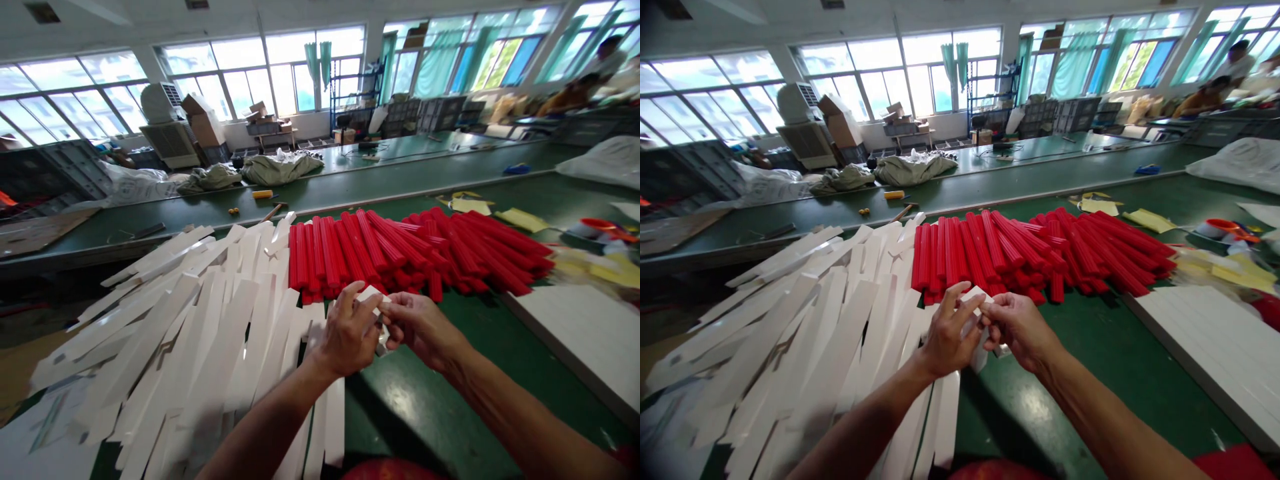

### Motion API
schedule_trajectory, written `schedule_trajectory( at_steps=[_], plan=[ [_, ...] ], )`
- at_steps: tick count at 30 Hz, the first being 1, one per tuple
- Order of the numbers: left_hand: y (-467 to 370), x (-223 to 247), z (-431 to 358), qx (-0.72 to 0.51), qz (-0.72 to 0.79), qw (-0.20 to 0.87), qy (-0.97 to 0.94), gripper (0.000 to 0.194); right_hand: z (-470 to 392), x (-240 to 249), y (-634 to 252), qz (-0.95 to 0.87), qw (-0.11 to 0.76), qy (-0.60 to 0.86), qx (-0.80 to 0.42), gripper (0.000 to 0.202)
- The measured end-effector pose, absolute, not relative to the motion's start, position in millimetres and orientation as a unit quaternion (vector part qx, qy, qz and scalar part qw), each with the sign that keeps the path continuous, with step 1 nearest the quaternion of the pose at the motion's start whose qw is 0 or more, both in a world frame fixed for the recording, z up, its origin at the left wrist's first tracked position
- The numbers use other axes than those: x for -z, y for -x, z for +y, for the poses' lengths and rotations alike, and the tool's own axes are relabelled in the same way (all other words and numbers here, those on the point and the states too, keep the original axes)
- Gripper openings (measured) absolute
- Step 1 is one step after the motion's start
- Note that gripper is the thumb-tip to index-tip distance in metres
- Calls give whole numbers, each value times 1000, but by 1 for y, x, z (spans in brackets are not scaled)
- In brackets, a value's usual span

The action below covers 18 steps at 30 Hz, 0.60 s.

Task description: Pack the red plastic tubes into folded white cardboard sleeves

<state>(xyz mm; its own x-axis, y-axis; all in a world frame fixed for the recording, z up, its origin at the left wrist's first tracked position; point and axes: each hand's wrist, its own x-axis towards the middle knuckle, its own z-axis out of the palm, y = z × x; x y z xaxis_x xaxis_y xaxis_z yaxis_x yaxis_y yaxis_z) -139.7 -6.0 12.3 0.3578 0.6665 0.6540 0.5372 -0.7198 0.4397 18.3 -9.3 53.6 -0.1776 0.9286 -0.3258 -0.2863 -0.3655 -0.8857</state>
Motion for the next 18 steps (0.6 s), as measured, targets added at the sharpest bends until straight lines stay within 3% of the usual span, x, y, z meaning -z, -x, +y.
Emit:
schedule_trajectory(
  at_steps=[3, 6, 13, 18],
  plan=[
    [147, -15, -2, -442, 341, 110, -822, 58, -11, -40, -11, -391, 495, 469, -618, 52],
    [159, -15, 2, -440, 330, 144, -823, 61, -10, -14, -1, -467, 487, 540, -503, 50],
    [181, -13, 4, -409, 374, 169, -815, 69, -9, 84, 19, -701, 408, 584, -44, 48],
    [173, -14, -1, -429, 377, 226, -789, 60, -11, 106, 13, -713, 368, 583, -130, 34]
  ],
)
